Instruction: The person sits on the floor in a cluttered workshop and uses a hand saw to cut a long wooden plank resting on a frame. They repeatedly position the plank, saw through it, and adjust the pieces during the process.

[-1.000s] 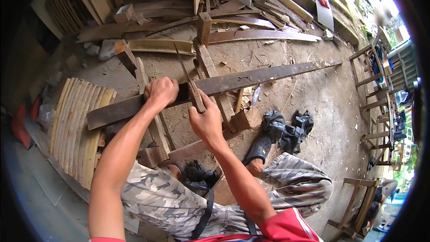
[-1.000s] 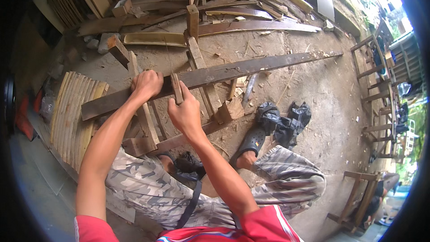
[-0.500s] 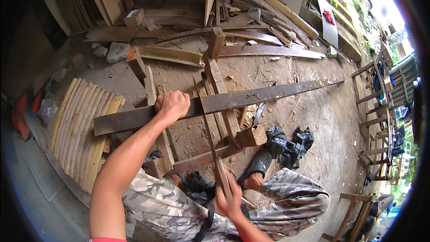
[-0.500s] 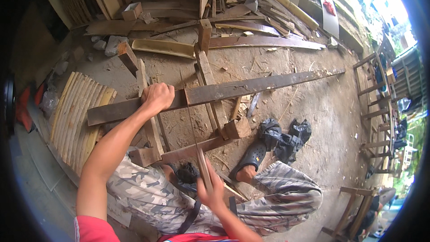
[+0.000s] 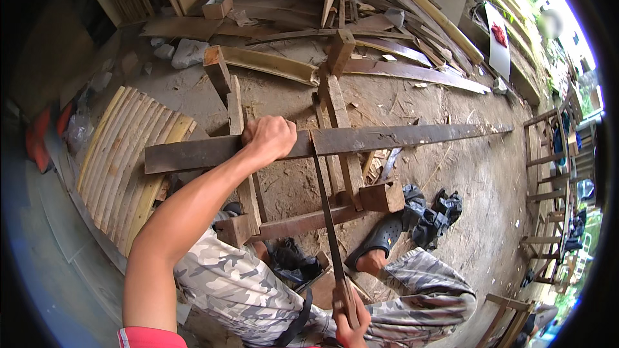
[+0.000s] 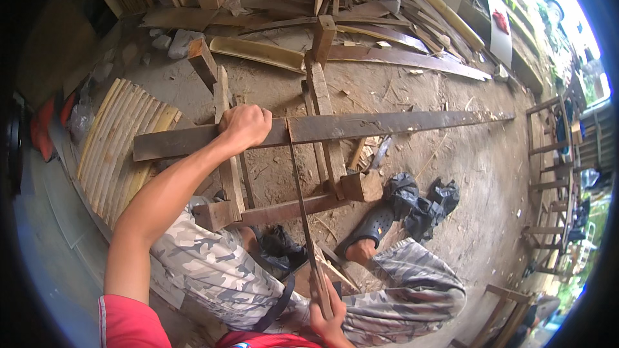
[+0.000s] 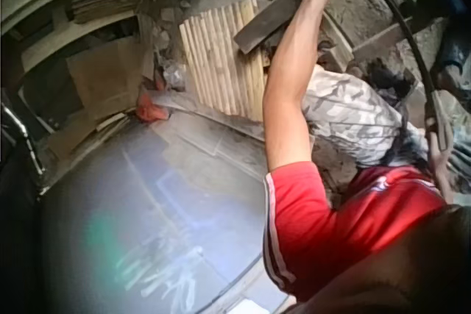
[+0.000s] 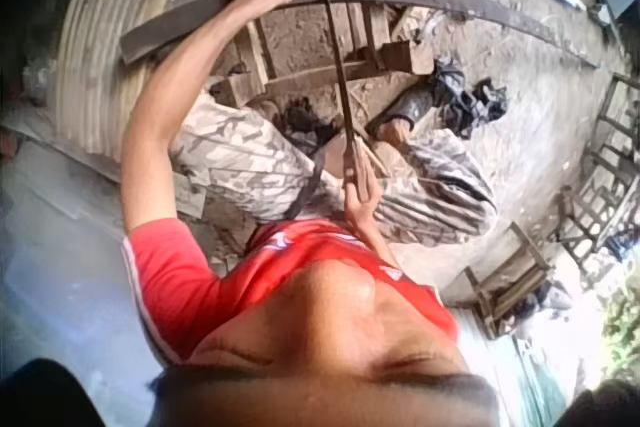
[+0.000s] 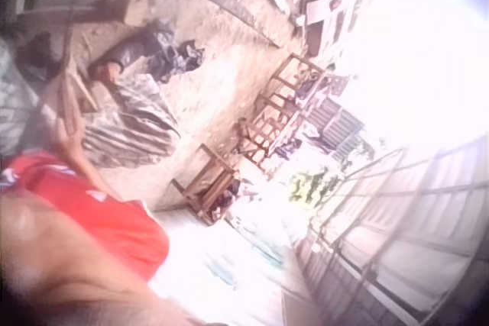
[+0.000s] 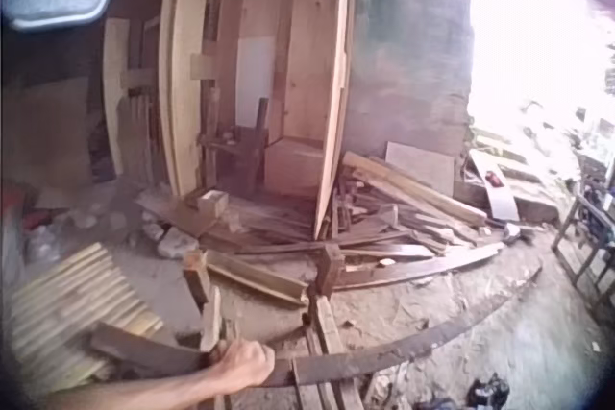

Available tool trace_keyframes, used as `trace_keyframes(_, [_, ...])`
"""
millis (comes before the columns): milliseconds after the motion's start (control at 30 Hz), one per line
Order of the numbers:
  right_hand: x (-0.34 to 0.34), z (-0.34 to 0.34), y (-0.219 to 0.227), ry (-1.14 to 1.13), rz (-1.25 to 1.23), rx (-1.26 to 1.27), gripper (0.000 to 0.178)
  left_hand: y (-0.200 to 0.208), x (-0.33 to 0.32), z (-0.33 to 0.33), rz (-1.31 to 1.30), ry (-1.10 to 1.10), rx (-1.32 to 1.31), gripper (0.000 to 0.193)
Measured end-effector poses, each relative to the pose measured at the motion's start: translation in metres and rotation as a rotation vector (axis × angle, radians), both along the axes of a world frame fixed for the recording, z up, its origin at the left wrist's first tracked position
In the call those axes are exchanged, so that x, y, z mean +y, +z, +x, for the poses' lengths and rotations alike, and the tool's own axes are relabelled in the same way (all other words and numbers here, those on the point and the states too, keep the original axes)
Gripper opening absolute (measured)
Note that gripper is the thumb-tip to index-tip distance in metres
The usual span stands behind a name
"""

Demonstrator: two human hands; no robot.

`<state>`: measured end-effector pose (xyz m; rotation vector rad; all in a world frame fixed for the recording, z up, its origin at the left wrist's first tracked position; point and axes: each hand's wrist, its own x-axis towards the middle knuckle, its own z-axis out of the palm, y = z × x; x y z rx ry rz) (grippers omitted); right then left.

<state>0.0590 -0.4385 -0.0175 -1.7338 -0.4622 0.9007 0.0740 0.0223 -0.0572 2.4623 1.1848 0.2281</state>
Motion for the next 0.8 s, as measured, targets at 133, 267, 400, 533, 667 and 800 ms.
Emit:
trace_keyframes(133, [0.046,0.011,0.015,0.041,0.049,-0.146,0.059,0.006,-0.007,0.003,-0.022,0.013,0.056,0.052])
trace_keyframes(267, [0.217,0.073,-0.033,0.009,0.240,-0.269,0.050,-0.004,0.002,0.007,0.110,-0.060,-0.001,0.050])
trace_keyframes(400, [0.288,0.099,-0.023,0.005,0.213,-0.150,0.050,0.007,-0.001,0.006,0.112,0.014,-0.038,0.049])
trace_keyframes(533, [0.177,0.055,-0.015,0.029,0.123,-0.156,0.056,0.007,0.002,0.001,0.053,-0.011,-0.047,0.050])
trace_keyframes(667, [0.029,0.009,0.031,0.058,-0.122,-0.070,0.063,0.012,-0.005,0.003,-0.016,-0.055,0.001,0.053])
trace_keyframes(800, [0.070,0.025,0.056,0.084,0.002,-0.214,0.053,0.017,-0.005,0.006,0.009,0.019,0.056,0.053])
